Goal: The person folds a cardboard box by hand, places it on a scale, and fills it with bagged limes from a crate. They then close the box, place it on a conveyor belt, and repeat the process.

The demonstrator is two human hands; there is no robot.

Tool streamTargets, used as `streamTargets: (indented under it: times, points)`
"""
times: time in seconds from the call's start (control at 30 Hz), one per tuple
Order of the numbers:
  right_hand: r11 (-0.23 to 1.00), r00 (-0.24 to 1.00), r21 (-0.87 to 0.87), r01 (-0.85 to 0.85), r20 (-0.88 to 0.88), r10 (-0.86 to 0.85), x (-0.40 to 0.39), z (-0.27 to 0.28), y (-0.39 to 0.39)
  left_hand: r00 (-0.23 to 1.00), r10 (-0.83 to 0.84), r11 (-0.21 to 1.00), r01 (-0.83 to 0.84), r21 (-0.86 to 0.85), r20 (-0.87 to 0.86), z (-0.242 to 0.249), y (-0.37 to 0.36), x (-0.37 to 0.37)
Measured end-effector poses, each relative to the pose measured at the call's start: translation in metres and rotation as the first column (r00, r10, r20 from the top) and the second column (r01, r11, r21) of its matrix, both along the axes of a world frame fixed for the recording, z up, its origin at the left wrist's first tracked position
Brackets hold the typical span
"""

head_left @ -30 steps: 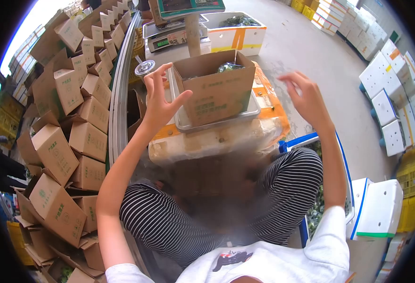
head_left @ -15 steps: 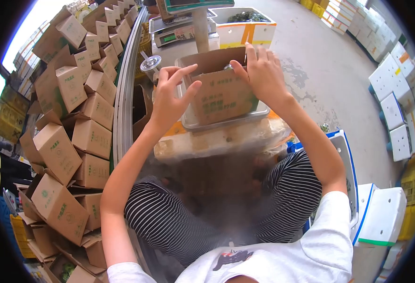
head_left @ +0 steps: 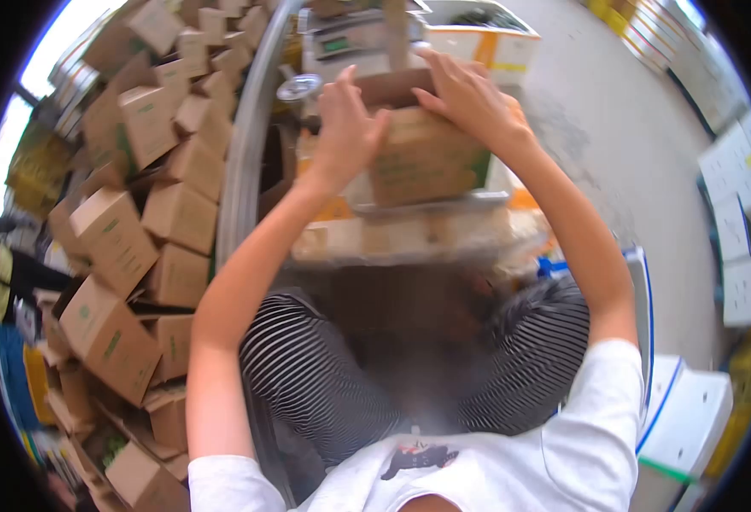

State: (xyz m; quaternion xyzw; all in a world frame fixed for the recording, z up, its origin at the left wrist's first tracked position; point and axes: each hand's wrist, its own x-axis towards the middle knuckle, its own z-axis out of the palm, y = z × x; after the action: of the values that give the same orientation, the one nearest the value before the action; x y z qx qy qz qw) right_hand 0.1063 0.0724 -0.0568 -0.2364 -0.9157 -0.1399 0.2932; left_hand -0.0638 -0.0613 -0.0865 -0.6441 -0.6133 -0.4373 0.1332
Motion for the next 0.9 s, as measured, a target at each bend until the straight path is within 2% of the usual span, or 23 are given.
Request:
streamTargets:
  times: [0.03,0.07,0.1,0.13,0.17,0.2,0.23,0.27,0.37,0.43,0.47,0.57,0.6,0.63,0.73,0.77,0.8,0.9]
  points:
    - [0.992,1.0,0.126,-0.003,0.029,-0.001,-0.001,0.002,-0.001,0.945,0.218,0.971,-0.185,0.15,-0.242,0.009,-0.002,0.0]
    - [0.99,0.996,0.138,-0.037,-0.078,0.048,0.002,0.0,0.001,0.957,0.172,0.98,-0.143,0.139,-0.234,0.011,-0.002,-0.004]
    - [0.964,0.991,0.252,-0.085,-0.075,0.107,0.004,-0.003,0.007,0.944,0.154,0.982,-0.114,0.15,-0.29,0.001,0.007,-0.011]
    - [0.986,0.988,0.07,-0.15,-0.027,0.152,0.007,0.0,0.007,0.999,-0.005,0.994,0.009,0.106,-0.042,-0.014,0.016,-0.007]
    - [0.985,0.989,-0.101,-0.139,-0.064,0.133,0.008,-0.005,0.006,0.993,-0.056,0.998,0.055,0.008,0.107,-0.001,0.0,-0.002]
    - [0.981,0.971,0.0,-0.194,-0.143,0.192,0.008,-0.007,0.005,1.0,-0.025,0.999,0.025,0.027,-0.001,0.002,-0.006,-0.001]
    - [0.957,0.952,0.039,-0.288,-0.093,0.291,0.015,-0.015,0.014,0.994,-0.026,1.0,0.026,-0.008,-0.107,-0.012,-0.002,0.0]
    - [0.933,0.932,0.059,-0.356,-0.043,0.359,0.016,-0.017,0.006,0.98,0.009,0.997,0.007,0.079,-0.197,-0.019,-0.001,0.003]
    - [0.925,0.925,-0.073,-0.374,-0.094,0.367,0.018,-0.019,-0.003,0.971,-0.059,0.993,0.082,0.089,-0.232,-0.02,-0.005,0.003]
    - [0.917,0.942,-0.243,-0.316,-0.196,0.272,0.017,-0.009,-0.023,0.961,-0.074,0.992,0.097,0.077,-0.265,-0.017,-0.009,0.004]
    - [0.905,0.923,-0.275,-0.326,-0.302,0.24,0.012,-0.013,-0.025,0.967,-0.08,0.992,0.101,0.075,-0.243,-0.017,-0.009,0.004]
    - [0.851,0.99,-0.507,-0.138,-0.054,0.128,0.021,-0.014,-0.014,0.98,-0.099,0.992,0.111,0.065,-0.17,-0.016,-0.015,0.009]
    - [0.901,0.992,-0.434,0.005,0.117,0.051,0.023,-0.009,-0.014,0.985,-0.11,0.991,0.119,0.067,-0.134,-0.015,-0.017,0.01]
    - [0.897,0.995,-0.441,-0.025,0.077,0.065,0.024,-0.007,-0.017,0.987,-0.126,0.988,0.134,0.073,-0.1,-0.013,-0.018,0.011]
    - [0.88,0.995,-0.463,-0.102,-0.044,0.092,0.024,-0.011,-0.019,0.975,-0.211,0.973,0.217,-0.084,0.075,-0.001,-0.029,0.006]
    - [0.865,0.991,-0.482,-0.136,-0.081,0.11,0.024,-0.012,-0.017,0.978,-0.193,0.967,0.204,-0.151,0.083,0.007,-0.032,0.006]
    - [0.862,0.991,-0.488,-0.136,-0.084,0.108,0.024,-0.012,-0.017,0.979,-0.202,0.973,0.204,-0.105,0.032,0.01,-0.034,0.004]
    - [0.862,0.996,-0.5,-0.09,-0.064,0.067,0.026,-0.006,-0.023,0.974,-0.143,0.946,0.185,-0.264,0.174,0.013,-0.03,0.001]
